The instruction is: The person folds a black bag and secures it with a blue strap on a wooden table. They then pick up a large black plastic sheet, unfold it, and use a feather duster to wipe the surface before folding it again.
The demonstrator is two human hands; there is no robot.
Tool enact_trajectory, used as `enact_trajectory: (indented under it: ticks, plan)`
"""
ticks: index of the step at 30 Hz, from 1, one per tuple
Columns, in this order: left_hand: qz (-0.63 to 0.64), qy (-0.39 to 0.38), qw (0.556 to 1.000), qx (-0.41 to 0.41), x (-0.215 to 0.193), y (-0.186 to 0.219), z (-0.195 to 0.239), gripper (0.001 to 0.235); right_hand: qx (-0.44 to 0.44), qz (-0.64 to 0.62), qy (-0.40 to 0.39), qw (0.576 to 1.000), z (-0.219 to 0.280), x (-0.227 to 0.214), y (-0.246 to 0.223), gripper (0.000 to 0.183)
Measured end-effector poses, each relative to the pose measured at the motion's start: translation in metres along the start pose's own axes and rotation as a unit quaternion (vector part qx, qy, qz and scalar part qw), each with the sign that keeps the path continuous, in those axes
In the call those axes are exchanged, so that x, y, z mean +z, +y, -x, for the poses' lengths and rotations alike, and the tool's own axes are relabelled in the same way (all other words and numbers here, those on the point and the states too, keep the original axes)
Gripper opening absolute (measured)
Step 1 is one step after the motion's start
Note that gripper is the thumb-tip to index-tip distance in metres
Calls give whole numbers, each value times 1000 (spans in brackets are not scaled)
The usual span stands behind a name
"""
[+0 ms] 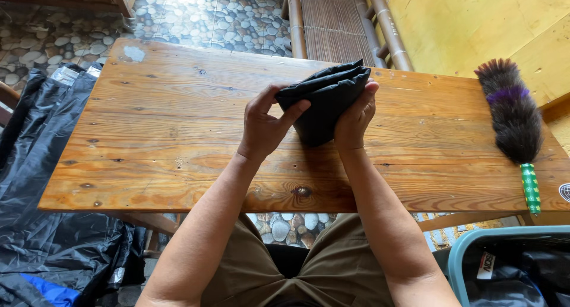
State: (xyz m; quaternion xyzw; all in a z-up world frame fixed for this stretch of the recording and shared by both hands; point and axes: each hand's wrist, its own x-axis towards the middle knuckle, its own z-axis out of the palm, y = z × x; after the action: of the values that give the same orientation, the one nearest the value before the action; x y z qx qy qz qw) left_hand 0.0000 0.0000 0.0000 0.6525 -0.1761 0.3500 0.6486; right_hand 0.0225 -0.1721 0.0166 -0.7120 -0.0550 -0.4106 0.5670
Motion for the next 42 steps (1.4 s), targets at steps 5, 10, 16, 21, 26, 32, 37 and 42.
enact_trajectory:
  ticks: [5, 10, 16, 21, 26, 32, 37, 42]
  plan:
    - [41, -132, 990, -43, 2, 29, 4, 100, 167, -72, 53, 982, -7, 0, -21, 62]
    - [-89, -295, 939, -156, 4, 33, 4, 82, 290, -96, 99, 947, -19, -7, -20, 88]
    - [-133, -261, 942, -163, 15, 5, 14, 61, 352, -101, 97, 925, -22, -8, -19, 107]
    - [-140, -214, 961, -105, 14, 2, 16, 39, 357, -94, 93, 925, -23, -6, -15, 109]
    - [-133, -203, 967, -79, 14, -2, 17, 32, 371, -108, 104, 916, -22, -6, -19, 111]
    - [-131, -258, 941, -177, 11, 13, 12, 53, 376, -98, 112, 915, -21, -3, -48, 113]
    - [-164, -267, 932, -185, 17, -5, 17, 47, 391, -117, 121, 905, -22, -3, -34, 114]
    - [-174, -247, 940, -160, 24, -10, 20, 33, 401, -132, 123, 898, -19, 0, -45, 113]
